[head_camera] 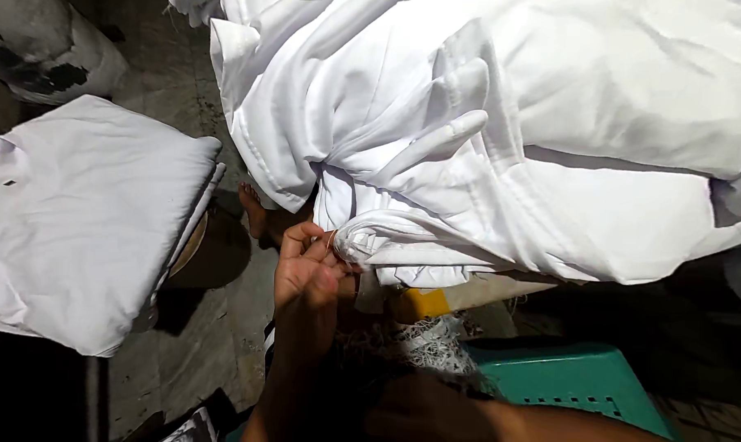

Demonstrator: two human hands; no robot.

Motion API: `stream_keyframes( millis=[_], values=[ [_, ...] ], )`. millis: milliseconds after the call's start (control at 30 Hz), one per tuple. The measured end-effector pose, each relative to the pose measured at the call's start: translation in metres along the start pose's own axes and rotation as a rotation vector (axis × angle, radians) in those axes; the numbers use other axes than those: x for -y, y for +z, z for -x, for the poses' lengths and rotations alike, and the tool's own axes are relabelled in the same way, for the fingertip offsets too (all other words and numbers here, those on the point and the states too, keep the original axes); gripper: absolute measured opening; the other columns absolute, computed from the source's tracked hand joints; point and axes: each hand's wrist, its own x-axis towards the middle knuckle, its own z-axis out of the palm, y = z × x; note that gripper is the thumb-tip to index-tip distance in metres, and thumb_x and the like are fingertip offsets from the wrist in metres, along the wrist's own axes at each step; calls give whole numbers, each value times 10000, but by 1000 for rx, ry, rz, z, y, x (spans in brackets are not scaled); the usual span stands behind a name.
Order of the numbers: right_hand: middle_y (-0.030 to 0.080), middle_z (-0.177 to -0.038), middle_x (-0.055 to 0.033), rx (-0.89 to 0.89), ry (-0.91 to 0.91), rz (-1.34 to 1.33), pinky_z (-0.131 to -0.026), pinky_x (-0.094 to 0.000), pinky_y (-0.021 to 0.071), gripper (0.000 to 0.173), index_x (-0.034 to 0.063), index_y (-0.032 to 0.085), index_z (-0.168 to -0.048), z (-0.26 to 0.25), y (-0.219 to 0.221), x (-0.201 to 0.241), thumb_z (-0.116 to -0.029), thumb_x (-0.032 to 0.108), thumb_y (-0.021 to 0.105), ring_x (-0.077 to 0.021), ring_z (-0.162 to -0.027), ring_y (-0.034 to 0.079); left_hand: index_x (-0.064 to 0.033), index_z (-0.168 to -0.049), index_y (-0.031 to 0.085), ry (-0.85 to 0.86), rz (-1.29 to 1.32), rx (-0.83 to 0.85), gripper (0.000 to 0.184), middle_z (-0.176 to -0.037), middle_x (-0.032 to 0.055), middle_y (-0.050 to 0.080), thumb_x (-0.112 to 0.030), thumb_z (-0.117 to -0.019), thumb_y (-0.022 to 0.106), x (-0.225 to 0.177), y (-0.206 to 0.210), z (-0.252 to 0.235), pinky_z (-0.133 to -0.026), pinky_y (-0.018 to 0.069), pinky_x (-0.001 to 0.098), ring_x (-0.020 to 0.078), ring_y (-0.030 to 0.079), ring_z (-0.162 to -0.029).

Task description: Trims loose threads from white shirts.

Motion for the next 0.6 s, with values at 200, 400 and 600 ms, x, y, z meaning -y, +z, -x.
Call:
stream_keyframes(
  millis=[200,400,600],
  values=[
    [672,-936,-108,-442,448,274,-760,-267,507,261,15,589,-1144,-7,-20,-54,-1010,239,579,-150,-839,639,-210,-924,720,140,-339,-113,119,-823,-99,735,-97,-940,683,7,5,-2,-655,587,177,-9,688,-713],
    [546,-827,-42,-588,488,144,-669,-71,436,201,-12,447,-1100,-4,-20,-58,-1032,151,544,34,-712,521,-263,-1070,600,170,-332,36,241,-1046,-151,704,-247,-893,763,4,7,4,-864,577,198,-17,679,-986],
    [573,-761,-4,-603,501,22,-598,-68,449,217,22,458,-1088,-12,-12,-50,-1036,205,563,67,-635,532,-228,-929,722,305,-502,-102,80,-832,-160,733,-148,-928,712,13,8,-1,-658,592,157,-46,689,-733]
  ],
)
